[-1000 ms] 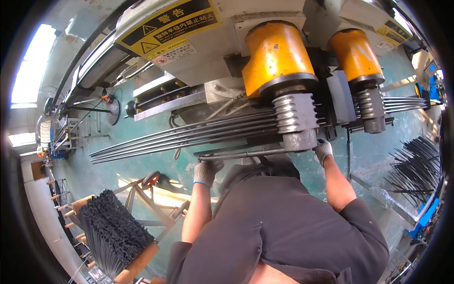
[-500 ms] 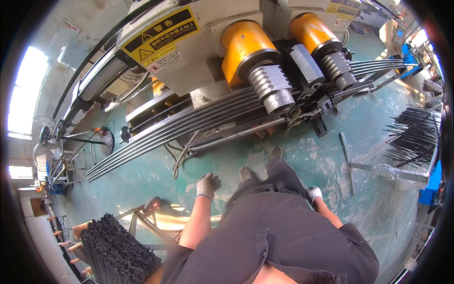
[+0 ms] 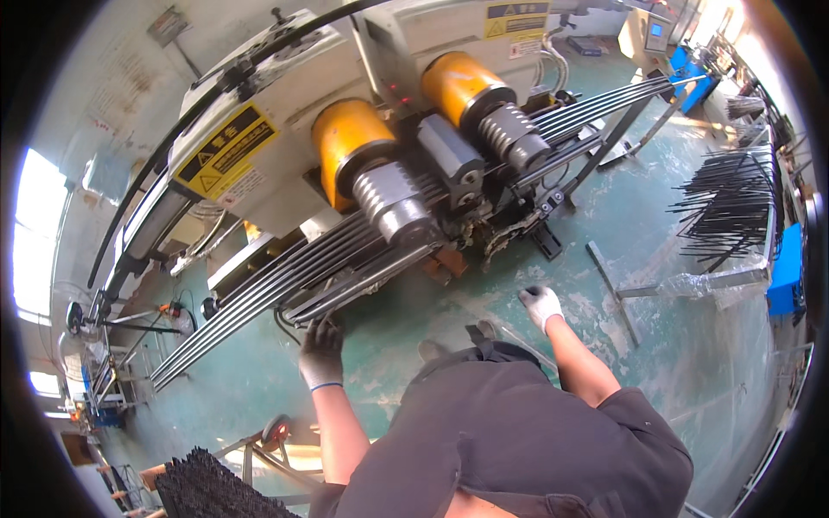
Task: The person feeds long metal rods into a bending machine, bends them, and stacks the finished pieces. The person also measures a rod with a tape measure and places it on a wooden board before continuing to bend more rods.
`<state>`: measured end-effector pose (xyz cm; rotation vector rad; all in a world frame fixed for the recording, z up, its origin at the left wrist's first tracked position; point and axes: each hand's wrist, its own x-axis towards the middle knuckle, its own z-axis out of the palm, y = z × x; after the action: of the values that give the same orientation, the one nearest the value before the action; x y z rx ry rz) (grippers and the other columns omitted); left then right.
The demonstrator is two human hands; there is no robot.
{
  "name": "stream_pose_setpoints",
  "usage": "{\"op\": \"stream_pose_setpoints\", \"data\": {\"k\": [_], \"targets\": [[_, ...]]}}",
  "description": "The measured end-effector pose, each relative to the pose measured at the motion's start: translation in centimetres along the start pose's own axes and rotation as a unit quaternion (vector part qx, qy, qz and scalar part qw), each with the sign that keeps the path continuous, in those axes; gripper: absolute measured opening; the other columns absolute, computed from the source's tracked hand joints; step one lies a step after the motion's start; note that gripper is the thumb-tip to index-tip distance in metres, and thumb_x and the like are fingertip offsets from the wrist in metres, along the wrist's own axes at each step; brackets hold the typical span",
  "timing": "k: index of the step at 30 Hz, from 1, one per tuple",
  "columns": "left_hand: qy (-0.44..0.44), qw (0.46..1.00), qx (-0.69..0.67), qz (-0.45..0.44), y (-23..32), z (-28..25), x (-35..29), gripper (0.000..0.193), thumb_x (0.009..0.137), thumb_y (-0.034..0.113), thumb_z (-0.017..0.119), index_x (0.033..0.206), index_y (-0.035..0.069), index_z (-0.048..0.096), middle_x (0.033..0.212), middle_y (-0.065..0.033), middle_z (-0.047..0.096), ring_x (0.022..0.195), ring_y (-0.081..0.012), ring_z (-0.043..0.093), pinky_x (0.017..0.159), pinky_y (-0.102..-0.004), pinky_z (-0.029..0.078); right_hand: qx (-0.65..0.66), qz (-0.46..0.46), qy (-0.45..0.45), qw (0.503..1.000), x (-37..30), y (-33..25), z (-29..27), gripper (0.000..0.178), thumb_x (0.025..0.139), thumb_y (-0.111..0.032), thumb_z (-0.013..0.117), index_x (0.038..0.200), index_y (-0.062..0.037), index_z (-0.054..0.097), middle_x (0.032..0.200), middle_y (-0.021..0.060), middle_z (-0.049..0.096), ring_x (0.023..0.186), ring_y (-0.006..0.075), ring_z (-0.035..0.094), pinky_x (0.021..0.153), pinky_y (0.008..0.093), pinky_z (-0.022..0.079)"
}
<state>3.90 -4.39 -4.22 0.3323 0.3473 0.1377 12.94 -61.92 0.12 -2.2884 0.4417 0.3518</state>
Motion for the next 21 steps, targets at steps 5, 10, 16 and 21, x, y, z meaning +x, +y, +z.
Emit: {"op": "stream_pose_setpoints", "data": {"k": [5, 10, 16, 21], "targets": [[-0.009, 0.990, 0.116, 0.085, -0.1, 16.2, -0.2, 0.053, 0.108, 0.044, 0.044, 0.141, 0.005, 0.059, 0.147, -0.0139, 0.059, 0.134, -0.0331, 0.055, 0.114, -0.0509, 0.040, 0.223, -0.069, -0.012, 0.972, 2.2, -9.0, -3.0, 0.035, 0.096, -0.027, 0.067, 0.117, 0.0005, 0.073, 0.104, 0.0174, 0.077, 0.096, 0.0274, 0.070, 0.089, 0.0371, 0.053], [-0.120, 0.962, 0.176, 0.169, 4.6, 22.0, -2.4, 0.053, 0.110, 0.046, 0.044, 0.134, 0.002, 0.061, 0.135, -0.0126, 0.066, 0.125, -0.0301, 0.059, 0.111, -0.0509, 0.039, 0.345, -0.182, 0.085, 0.917, 2.7, -19.0, -4.5, 0.042, 0.100, -0.031, 0.067, 0.128, -0.0004, 0.069, 0.113, 0.0156, 0.075, 0.101, 0.0231, 0.069, 0.094, 0.0367, 0.052], [-0.108, 0.913, 0.229, 0.320, 8.1, 33.8, -4.3, 0.061, 0.108, 0.045, 0.056, 0.147, -0.001, 0.051, 0.142, -0.0206, 0.060, 0.131, -0.0341, 0.058, 0.118, -0.0475, 0.040, 0.379, -0.188, 0.129, 0.897, 6.3, -24.3, -3.0, 0.052, 0.106, -0.043, 0.057, 0.131, 0.0013, 0.065, 0.125, 0.0260, 0.070, 0.120, 0.0411, 0.064, 0.103, 0.0443, 0.047], [0.027, 0.838, 0.348, 0.419, 10.8, 42.7, -4.6, 0.060, 0.105, 0.045, 0.063, 0.138, -0.005, 0.057, 0.129, -0.0187, 0.066, 0.118, -0.0302, 0.063, 0.109, -0.0430, 0.047, 0.546, -0.126, 0.084, 0.824, 7.4, -27.4, -3.8, 0.045, 0.102, -0.035, 0.062, 0.127, 0.0021, 0.068, 0.118, 0.0200, 0.073, 0.107, 0.0314, 0.069, 0.093, 0.0411, 0.050]]}}
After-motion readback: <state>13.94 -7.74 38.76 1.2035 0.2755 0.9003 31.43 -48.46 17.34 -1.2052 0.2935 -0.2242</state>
